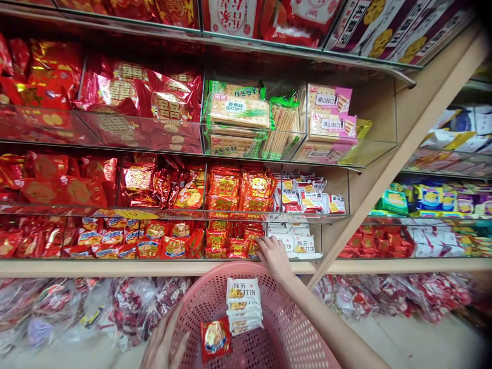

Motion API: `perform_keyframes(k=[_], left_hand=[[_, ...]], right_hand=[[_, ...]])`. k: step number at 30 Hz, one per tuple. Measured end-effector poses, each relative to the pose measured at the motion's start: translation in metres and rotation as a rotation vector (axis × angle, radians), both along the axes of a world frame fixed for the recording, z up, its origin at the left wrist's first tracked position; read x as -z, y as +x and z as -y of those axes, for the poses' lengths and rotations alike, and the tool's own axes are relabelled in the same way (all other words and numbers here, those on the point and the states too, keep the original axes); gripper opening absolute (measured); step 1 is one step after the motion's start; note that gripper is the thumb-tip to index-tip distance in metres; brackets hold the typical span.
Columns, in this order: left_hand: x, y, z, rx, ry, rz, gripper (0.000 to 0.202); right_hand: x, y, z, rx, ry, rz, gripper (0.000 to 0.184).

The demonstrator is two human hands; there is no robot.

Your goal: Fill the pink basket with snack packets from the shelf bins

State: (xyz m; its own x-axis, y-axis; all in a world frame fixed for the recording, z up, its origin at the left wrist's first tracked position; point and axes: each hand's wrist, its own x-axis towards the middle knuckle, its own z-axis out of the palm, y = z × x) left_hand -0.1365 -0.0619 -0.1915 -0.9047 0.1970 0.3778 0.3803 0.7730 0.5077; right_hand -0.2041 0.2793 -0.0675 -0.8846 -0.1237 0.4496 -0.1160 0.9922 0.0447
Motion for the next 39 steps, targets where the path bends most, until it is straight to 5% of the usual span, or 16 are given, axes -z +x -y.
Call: perform_keyframes(k=[10, 15, 19, 24, 27, 33, 39], left_hand=[[0.0, -0.001, 0.0, 0.018, -0.057, -0.015, 0.057], [-0.007, -0.005, -0.005, -0.012, -0.148, -0.201, 0.056], [-0.042, -0.014, -0.033, 0.039, -0.157, -0.304, 0.047], [-0.097, -0.046, -0.096, 0.22, -0.217, -0.437, 0.044], [-0.114, -0.067, -0.133, 0.302, -0.317, -0.51, 0.05], [-0.106, -0.086, -0.168, 0.259, -0.49, -0.496, 0.071], [-0.096, -0.09, -0.165, 0.223, -0.498, -0.507, 0.069]], right_hand=[[-0.008, -0.005, 0.003, 0.096, 0.095, 0.063, 0.03], [-0.011, -0.007, 0.003, 0.088, 0.096, 0.076, 0.02], [-0.009, -0.005, 0.0, 0.087, 0.079, 0.05, 0.018], [-0.011, 0.002, -0.006, 0.118, 0.003, 0.001, 0.021], [-0.012, 0.003, -0.01, 0.163, -0.057, -0.015, 0.021], [-0.009, -0.002, -0.012, 0.22, -0.251, -0.004, 0.02], [-0.013, -0.005, -0.015, 0.161, -0.08, 0.02, 0.026]])
